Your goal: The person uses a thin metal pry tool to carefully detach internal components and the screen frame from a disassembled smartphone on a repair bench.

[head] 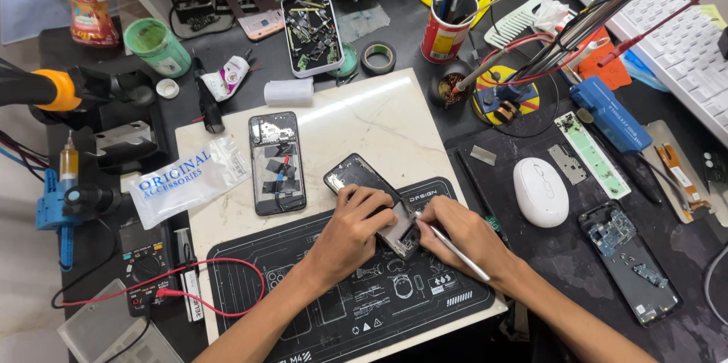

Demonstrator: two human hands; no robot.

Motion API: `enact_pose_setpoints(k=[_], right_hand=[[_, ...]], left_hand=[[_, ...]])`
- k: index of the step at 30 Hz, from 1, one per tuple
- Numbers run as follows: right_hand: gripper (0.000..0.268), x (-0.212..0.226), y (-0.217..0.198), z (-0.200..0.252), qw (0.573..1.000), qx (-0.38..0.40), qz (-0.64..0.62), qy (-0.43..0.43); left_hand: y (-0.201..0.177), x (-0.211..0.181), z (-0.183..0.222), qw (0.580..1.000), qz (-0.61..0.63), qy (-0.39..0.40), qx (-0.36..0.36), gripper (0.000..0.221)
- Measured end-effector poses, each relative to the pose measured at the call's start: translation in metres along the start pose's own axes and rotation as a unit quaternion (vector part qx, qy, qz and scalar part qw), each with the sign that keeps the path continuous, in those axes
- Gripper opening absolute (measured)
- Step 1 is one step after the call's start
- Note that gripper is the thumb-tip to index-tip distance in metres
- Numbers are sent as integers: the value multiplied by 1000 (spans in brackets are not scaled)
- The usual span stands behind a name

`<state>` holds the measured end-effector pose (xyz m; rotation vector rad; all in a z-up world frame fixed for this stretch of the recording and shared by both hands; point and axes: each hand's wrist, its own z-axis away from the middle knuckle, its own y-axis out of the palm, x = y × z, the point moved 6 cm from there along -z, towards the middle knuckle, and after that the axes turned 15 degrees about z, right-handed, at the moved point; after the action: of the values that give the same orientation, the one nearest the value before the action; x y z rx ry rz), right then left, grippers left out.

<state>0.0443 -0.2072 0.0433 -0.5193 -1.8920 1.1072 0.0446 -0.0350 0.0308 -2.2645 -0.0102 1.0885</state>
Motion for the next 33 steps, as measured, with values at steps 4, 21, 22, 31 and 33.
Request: enact_pose_setpoints(k=[4,21,22,31,33], right_hand=[[14,-3,-5,20,1000,2,-18,20],[17,-5,-2,-3,999,20,-5,31],[16,-4,-3,-4,1000,10,-11,22],[11,-27,3,25,978,8,-133,157],[10,-30,4,39,963,16,-173,206]], left_hand=[[1,1,0,1000,1,6,-4,29],[-4,-5,-3,1000,5,5,-6,31],[-3,-5,-3,1000,4,3,-4,31],[-1,-1,-1,1000,-4,4,-10,30],[0,0,0,1000,0,0,-11,29]])
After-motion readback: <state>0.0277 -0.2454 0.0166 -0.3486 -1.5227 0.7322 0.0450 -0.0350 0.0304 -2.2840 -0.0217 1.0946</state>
